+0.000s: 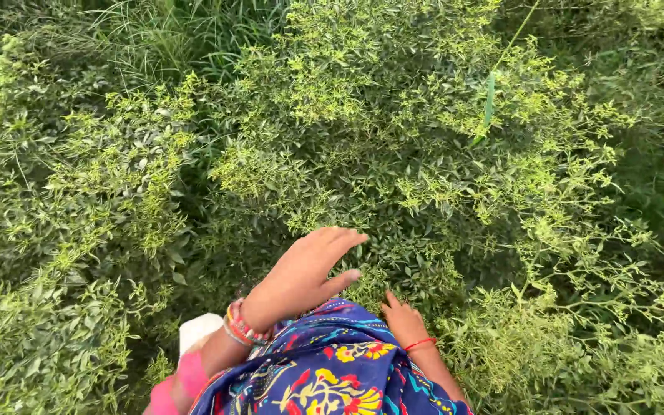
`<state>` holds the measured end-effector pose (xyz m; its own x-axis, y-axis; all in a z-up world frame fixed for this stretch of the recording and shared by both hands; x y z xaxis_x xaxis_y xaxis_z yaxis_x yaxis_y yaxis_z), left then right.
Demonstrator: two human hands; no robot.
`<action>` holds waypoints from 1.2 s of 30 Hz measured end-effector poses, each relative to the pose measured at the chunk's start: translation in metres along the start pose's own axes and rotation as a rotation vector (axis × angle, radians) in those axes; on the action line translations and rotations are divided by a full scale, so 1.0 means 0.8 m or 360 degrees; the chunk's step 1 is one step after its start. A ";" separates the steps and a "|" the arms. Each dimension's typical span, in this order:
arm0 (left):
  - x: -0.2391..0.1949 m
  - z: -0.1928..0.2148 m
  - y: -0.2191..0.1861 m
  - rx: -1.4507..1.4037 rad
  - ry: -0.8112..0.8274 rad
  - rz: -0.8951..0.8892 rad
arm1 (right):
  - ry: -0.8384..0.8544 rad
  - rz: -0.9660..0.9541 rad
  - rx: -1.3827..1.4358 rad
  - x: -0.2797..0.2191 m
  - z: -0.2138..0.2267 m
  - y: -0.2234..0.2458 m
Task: Harvesting small green pods from plants and placing them in a white bag.
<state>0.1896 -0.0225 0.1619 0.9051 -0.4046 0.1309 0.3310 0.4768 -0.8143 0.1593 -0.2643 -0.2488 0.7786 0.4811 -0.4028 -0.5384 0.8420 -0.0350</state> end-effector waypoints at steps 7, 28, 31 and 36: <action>0.091 -0.065 0.085 0.0172 -0.0115 -0.0192 | -0.0029 -0.0031 0.0097 0.005 -0.021 0.003; -0.058 -0.183 0.468 0.0471 0.0249 0.1476 | 0.0278 0.0043 0.0370 -0.018 0.034 -0.006; -0.048 -0.180 0.445 0.0521 0.0239 0.1369 | 0.0240 0.0012 0.0357 -0.015 0.029 -0.011; -0.040 -0.185 0.441 0.0623 0.0151 0.1178 | 0.0093 0.0043 0.0308 -0.004 -0.007 -0.014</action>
Point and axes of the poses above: each hand's wrist, its own x-axis towards the middle knuckle, its own z-axis out of the back of the hand, y = z × x, the point moved 7 cm from there along x, towards the middle knuckle, and after that the axes turned 13 degrees about -x, right-handed, at the moved point
